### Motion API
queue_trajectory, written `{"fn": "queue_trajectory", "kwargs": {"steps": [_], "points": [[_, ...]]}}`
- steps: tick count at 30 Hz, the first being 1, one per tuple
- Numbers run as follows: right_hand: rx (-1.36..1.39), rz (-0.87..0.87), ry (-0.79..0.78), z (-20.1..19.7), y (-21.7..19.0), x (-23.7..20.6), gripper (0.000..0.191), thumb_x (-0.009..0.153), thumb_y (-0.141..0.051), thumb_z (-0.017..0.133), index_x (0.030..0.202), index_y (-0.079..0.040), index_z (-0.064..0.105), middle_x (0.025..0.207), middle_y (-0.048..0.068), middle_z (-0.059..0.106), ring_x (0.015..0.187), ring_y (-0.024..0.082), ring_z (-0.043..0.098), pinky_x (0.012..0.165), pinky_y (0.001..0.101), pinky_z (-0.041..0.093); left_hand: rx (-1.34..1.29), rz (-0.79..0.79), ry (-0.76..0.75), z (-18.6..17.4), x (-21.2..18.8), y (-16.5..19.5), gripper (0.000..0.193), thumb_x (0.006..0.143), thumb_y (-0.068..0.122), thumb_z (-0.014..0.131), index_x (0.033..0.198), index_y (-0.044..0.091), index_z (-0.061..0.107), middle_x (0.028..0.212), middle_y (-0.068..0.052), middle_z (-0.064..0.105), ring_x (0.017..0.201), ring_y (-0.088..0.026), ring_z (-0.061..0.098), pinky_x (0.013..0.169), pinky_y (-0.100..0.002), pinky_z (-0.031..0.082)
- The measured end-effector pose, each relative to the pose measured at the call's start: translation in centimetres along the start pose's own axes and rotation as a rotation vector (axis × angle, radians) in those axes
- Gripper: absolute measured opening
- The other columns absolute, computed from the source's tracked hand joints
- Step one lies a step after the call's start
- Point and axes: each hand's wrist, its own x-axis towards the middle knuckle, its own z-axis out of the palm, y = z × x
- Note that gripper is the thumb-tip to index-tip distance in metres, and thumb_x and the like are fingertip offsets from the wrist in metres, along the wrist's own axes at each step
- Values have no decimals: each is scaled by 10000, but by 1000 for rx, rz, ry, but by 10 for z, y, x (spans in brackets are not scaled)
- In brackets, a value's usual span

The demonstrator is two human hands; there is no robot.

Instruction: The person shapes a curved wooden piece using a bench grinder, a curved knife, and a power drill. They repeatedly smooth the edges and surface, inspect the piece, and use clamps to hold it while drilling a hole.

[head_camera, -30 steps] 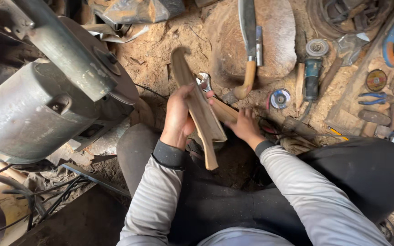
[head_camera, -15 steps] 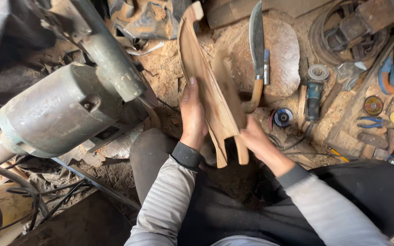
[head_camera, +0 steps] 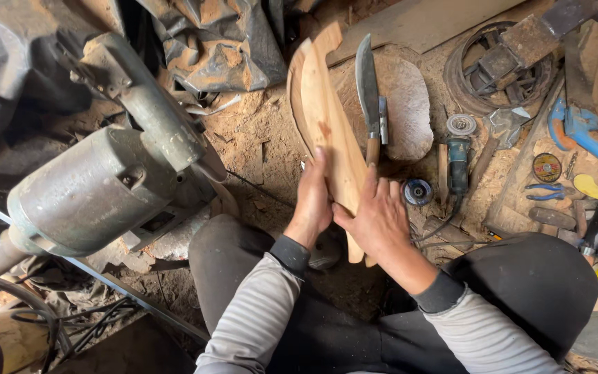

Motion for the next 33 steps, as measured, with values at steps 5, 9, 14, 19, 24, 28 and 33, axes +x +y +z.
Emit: {"fn": "queue_trajectory", "kwargs": {"steps": [5, 9, 14, 19, 24, 28, 33], "points": [[-142, -260, 364, 11, 8, 3, 1125, 638, -525, 803, 1436, 91, 304, 1313, 282, 487, 1109, 443, 633, 887, 505, 573, 87, 204, -52, 12, -8, -12, 568, 932, 187, 698, 1376, -35, 422, 1218, -197, 653, 1073, -262, 683, 924, -392, 592], [78, 58, -176, 17, 6, 4, 1122, 811, -481, 757, 1545, 94, 132, 1454, 363, 391, 969, 455, 685, 789, 493, 594, 130, 200, 47, 6, 1, -13, 522, 923, 170, 702, 1332, -42, 454, 1114, -195, 687, 947, -279, 700, 821, -409, 600], [116, -61, -126, 36, 15, -9, 1076, 859, -469, 745, 1514, 134, 140, 1347, 410, 461, 988, 472, 675, 805, 474, 592, 88, 311, 86, -2, 16, -11, 540, 944, 195, 725, 1347, -62, 473, 1142, -188, 690, 969, -226, 694, 839, -349, 597], [949, -195, -157, 41, 38, -3, 736, 966, -324, 685, 1479, 94, 364, 1315, 358, 599, 1148, 420, 669, 927, 416, 578, 83, 266, 118, -3, 16, -1, 650, 941, 328, 694, 1399, -39, 416, 1082, -220, 656, 904, -251, 683, 784, -393, 608], [554, -64, -172, 35, 30, -9, 584, 968, -275, 615, 1456, -9, 436, 1179, 232, 696, 1027, 316, 736, 860, 403, 583, 510, 462, 105, 4, 10, -3, 852, 923, 410, 653, 1522, 26, 184, 1189, -159, 585, 997, -197, 672, 826, -343, 611], [291, -53, -270, 26, 19, -26, 765, 983, -331, 586, 1592, -59, 212, 1237, 248, 512, 940, 355, 675, 806, 445, 589, 317, 184, 4, -5, 11, -7, 725, 928, 243, 695, 1446, -65, 293, 1073, -230, 602, 958, -301, 640, 798, -419, 606], [526, -304, -12, 18, 16, -33, 758, 1007, -376, 597, 1595, -49, 249, 1306, 299, 402, 1025, 424, 663, 853, 484, 590, -136, 7, -246, -19, 11, 4, 505, 965, 177, 567, 1359, -134, 505, 1052, -234, 687, 956, -359, 713, 833, -449, 629]]}}
